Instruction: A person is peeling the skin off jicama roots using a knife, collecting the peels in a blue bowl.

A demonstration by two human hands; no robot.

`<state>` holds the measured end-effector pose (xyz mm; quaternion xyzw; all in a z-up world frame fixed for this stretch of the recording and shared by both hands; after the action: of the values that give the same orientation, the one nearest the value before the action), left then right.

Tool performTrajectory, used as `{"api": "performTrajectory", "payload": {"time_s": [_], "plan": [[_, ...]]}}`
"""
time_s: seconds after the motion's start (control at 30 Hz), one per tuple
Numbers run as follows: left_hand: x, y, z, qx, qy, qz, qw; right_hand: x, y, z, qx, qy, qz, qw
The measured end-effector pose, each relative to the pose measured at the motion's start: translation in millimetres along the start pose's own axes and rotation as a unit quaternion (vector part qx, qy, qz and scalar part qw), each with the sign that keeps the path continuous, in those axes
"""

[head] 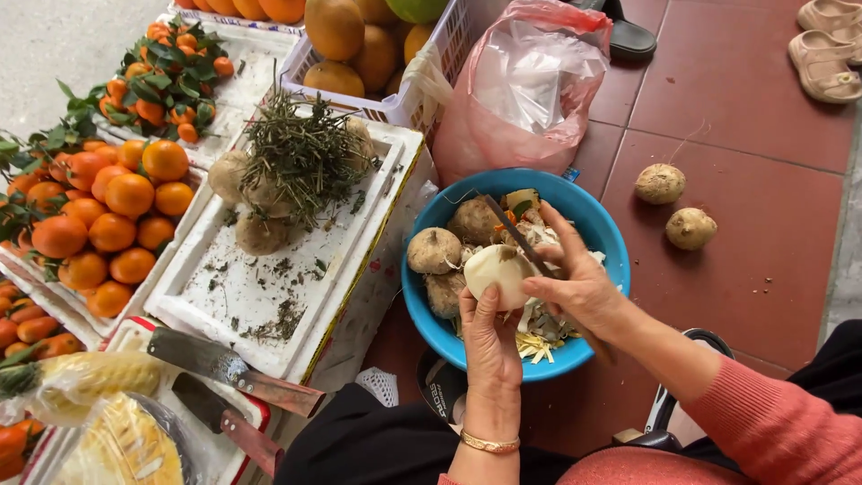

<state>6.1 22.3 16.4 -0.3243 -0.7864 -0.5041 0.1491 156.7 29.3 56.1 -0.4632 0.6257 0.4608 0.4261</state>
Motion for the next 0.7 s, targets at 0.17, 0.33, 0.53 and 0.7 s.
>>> {"api": "performTrajectory", "payload": {"time_s": [0.17, 0.33, 0.53, 0.7], "plan": [[13.1, -0.9, -3.4, 0.051, 0.016, 0.036, 0.998, -17.0, -17.6, -6.5, -0.067, -0.028, -0.148, 0.986], [23.4, 4.5, -12.5, 0.077, 0.023, 0.049, 0.996, -20.9, -7.1, -13.2, -0.127, -0.012, -0.350, 0.928], [35.3, 11.0, -20.8, 0.071, 0.049, 0.077, 0.993, -39.2, 11.5, -19.1, -0.120, -0.024, -0.414, 0.902], [35.4, 3.0, -21.0, 0.077, 0.067, 0.076, 0.992, -71.1, 31.2, -27.5, -0.071, -0.073, -0.470, 0.877]]}}
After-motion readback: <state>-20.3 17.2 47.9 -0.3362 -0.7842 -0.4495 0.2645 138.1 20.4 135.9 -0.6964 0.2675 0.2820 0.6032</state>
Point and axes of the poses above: each hand's wrist, its own z-axis towards the middle knuckle, its own y-axis out of the palm, x = y × z, the point moved 8 cm from there along z, towards the middle knuckle, and after that the axes turned 2 degrees about -x, right-handed, at the moved point
